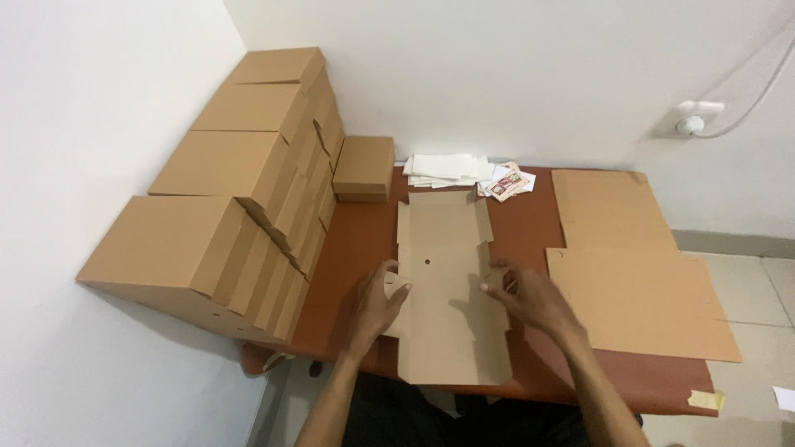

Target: Folding a flat cardboard cutout into a box and placing small paper items inside.

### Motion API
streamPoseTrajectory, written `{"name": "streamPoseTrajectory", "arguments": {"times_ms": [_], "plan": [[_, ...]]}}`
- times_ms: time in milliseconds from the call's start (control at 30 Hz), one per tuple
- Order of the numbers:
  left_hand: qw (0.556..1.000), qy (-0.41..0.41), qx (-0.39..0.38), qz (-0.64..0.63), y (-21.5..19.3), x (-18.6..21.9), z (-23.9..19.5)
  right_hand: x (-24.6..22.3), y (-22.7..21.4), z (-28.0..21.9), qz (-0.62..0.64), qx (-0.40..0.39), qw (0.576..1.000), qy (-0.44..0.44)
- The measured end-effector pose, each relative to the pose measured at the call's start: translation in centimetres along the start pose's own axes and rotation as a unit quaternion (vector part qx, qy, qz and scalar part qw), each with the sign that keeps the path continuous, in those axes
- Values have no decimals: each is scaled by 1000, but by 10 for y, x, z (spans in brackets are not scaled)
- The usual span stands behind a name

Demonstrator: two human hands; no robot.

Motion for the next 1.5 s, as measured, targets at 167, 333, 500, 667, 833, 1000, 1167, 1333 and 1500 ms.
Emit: {"name": "streamPoseTrajectory", "arguments": {"times_ms": [167, 333, 500, 667, 833, 1000, 1167, 1333, 1500], "plan": [[999, 26, -32, 4, 12, -30, 47, 1, -7, 28, -37, -48, 998, 8], [992, 7, -59, 110, 12, -12, 51, 55, 17, 78, -88, -94, 991, 39], [991, 21, -53, 120, 17, -15, 58, 91, 21, 94, -91, -109, 989, 45], [994, 4, -108, -5, -14, 53, 0, 55, 16, 48, 64, -114, 991, 27], [979, 45, -191, -57, -10, 77, -47, 25, 31, 9, 91, -88, 991, -49], [956, 108, -260, 85, -9, 81, -59, 43, 58, 13, -25, -61, 996, -61], [931, 75, -299, 197, 5, 96, -58, 44, 72, 27, -174, -57, 980, -74], [928, 41, -311, 202, -1, 111, -72, 40, 67, 29, -166, -98, 976, -104], [968, -20, -237, 77, 2, 68, -93, 68, 77, 25, -118, -15, 977, -177]]}}
Point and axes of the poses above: each hand's wrist, its own z-axis towards the middle knuckle, its own y-axis out of the palm, x = y × z, the point moved 5 cm from there along z, towards the middle knuckle, and after that the axes turned 3 degrees about -x, right-handed, at the moved point
